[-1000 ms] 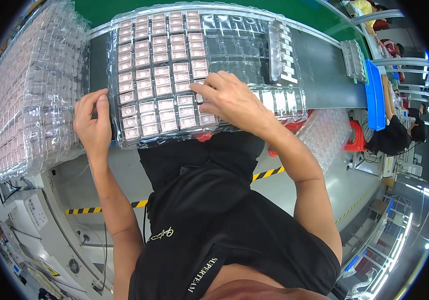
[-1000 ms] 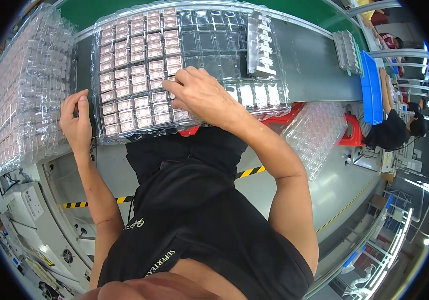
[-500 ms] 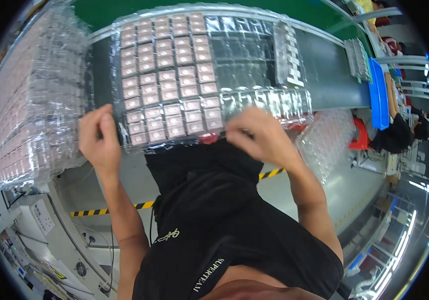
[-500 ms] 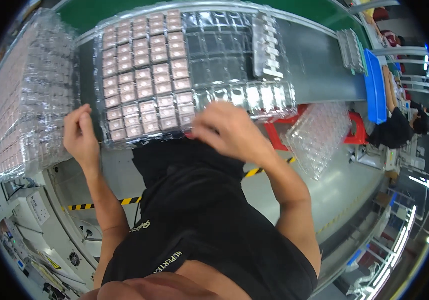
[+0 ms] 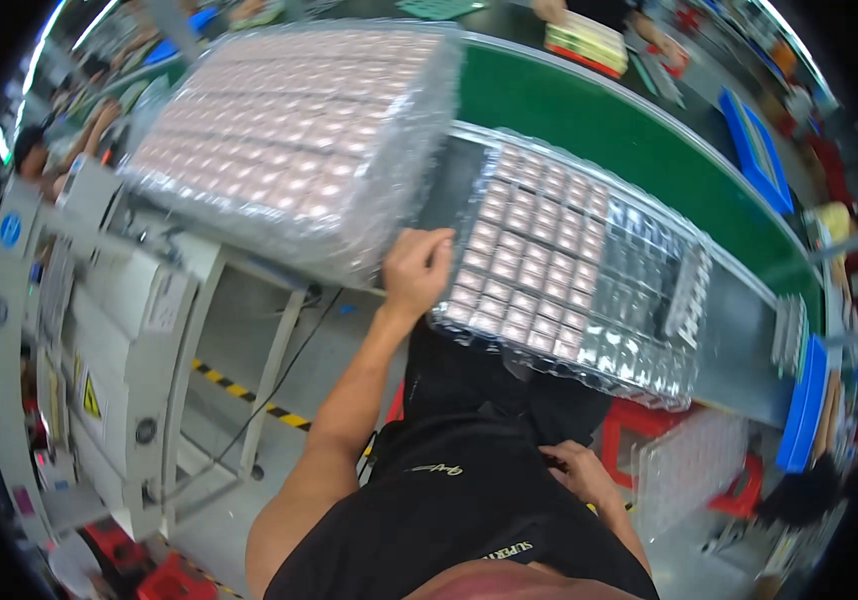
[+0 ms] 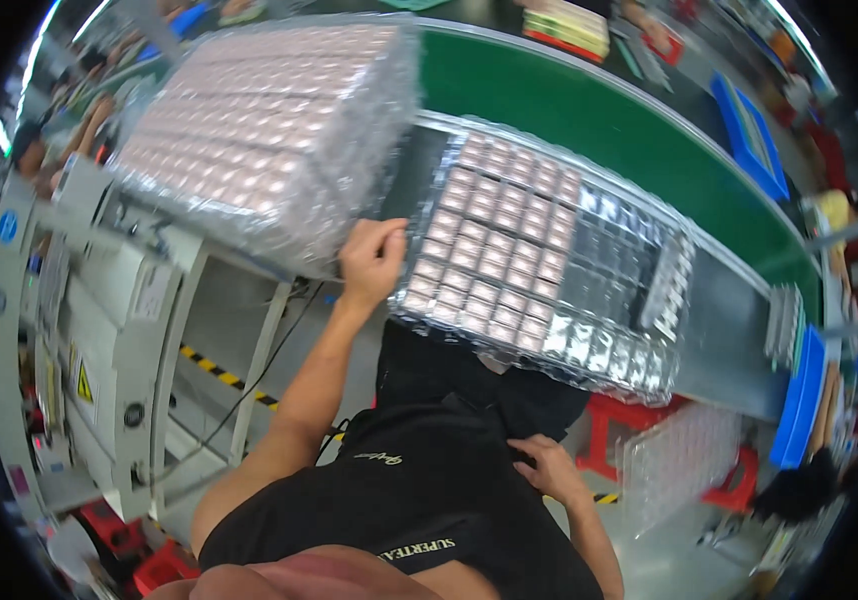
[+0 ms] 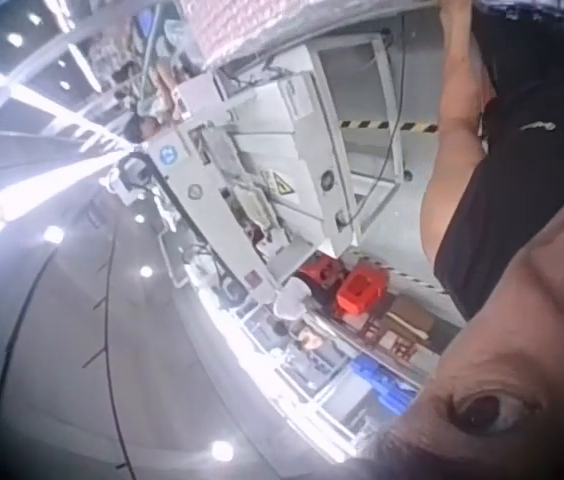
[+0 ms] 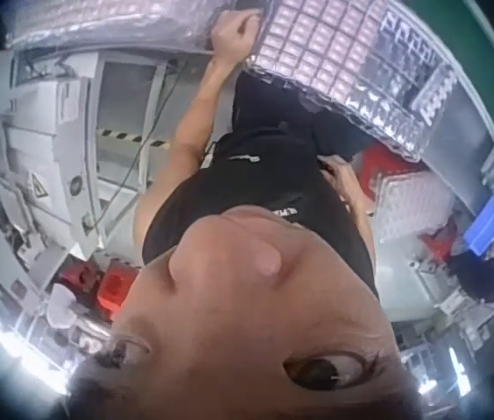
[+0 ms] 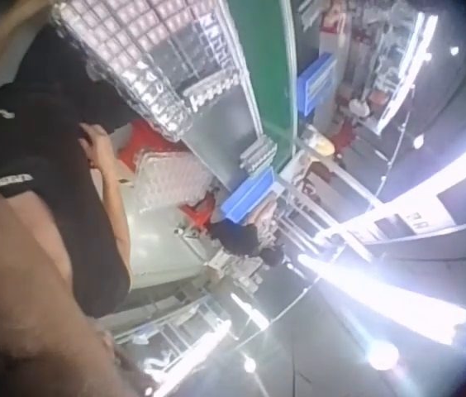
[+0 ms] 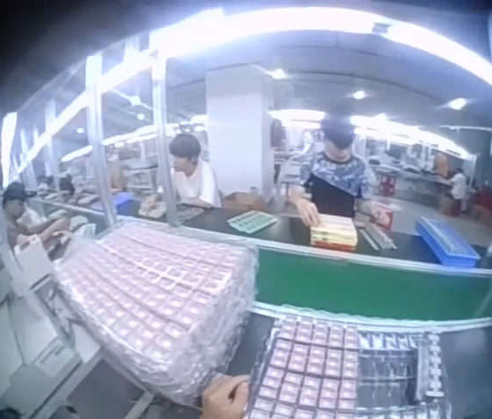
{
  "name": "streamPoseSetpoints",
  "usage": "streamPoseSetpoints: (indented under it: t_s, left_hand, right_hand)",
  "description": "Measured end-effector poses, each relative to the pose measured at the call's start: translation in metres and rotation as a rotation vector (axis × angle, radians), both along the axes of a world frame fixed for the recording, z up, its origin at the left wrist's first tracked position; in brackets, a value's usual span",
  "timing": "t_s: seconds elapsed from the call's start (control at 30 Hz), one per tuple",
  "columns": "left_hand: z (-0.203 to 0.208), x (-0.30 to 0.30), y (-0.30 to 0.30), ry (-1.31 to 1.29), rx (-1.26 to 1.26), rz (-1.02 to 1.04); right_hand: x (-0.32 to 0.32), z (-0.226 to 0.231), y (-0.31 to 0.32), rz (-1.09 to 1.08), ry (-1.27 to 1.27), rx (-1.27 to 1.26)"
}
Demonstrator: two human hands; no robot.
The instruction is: Picking up small electronic components and placing them into partitioned plastic trays on an assembly line conveyor.
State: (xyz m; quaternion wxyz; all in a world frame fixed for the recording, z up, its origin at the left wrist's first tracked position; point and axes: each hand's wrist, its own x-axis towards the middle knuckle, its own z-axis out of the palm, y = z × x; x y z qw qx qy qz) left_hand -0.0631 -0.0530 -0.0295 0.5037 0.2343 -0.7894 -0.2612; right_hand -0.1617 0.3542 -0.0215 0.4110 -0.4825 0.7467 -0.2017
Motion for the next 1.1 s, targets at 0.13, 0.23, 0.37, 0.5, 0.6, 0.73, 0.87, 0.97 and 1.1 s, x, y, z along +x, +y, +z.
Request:
streamPoseSetpoints:
  t_s: [0.13,0.23,0.37,0.5,0.6,0.73,0.87,0.97,1.1]
  left_hand:
    - [-0.002,-0.005,-0.001,0.095,-0.042,0.008]
    - [-0.001,-0.005,0.000,0.115,-0.046,0.014]
    - [-0.002,-0.005,0.002,0.080,-0.043,0.033]
    - [-0.003,-0.003,0.005,0.053,-0.035,0.037]
    - [-0.003,-0.002,0.003,0.051,-0.033,0.072]
    - [-0.002,-0.004,0.004,0.044,-0.038,0.079]
    - [-0.003,-0.006,0.003,0.041,-0.027,0.087]
    - [-0.003,-0.007,0.004,0.062,-0.026,0.088]
    - [-0.004,-0.005,0.004,0.054,-0.007,0.085]
  right_hand:
    - [-0.015,0.007,-0.012,0.054,-0.126,0.041]
    - [-0.020,-0.006,-0.021,0.062,-0.021,0.009]
    - [-0.027,-0.035,-0.032,0.171,0.229,-0.207]
    - [-0.038,-0.039,-0.026,-0.109,-0.123,-0.055]
    - [-0.049,-0.029,-0.016,-0.437,-0.618,0.063]
    - [-0.056,-0.022,-0.016,-0.742,-0.940,0.090]
    - [-0.059,-0.038,-0.020,-0.369,-0.500,0.253]
    - [-0.049,-0.019,-0.043,-0.184,-0.464,0.218]
    - [-0.062,-0.024,-0.055,0.077,-0.286,0.246]
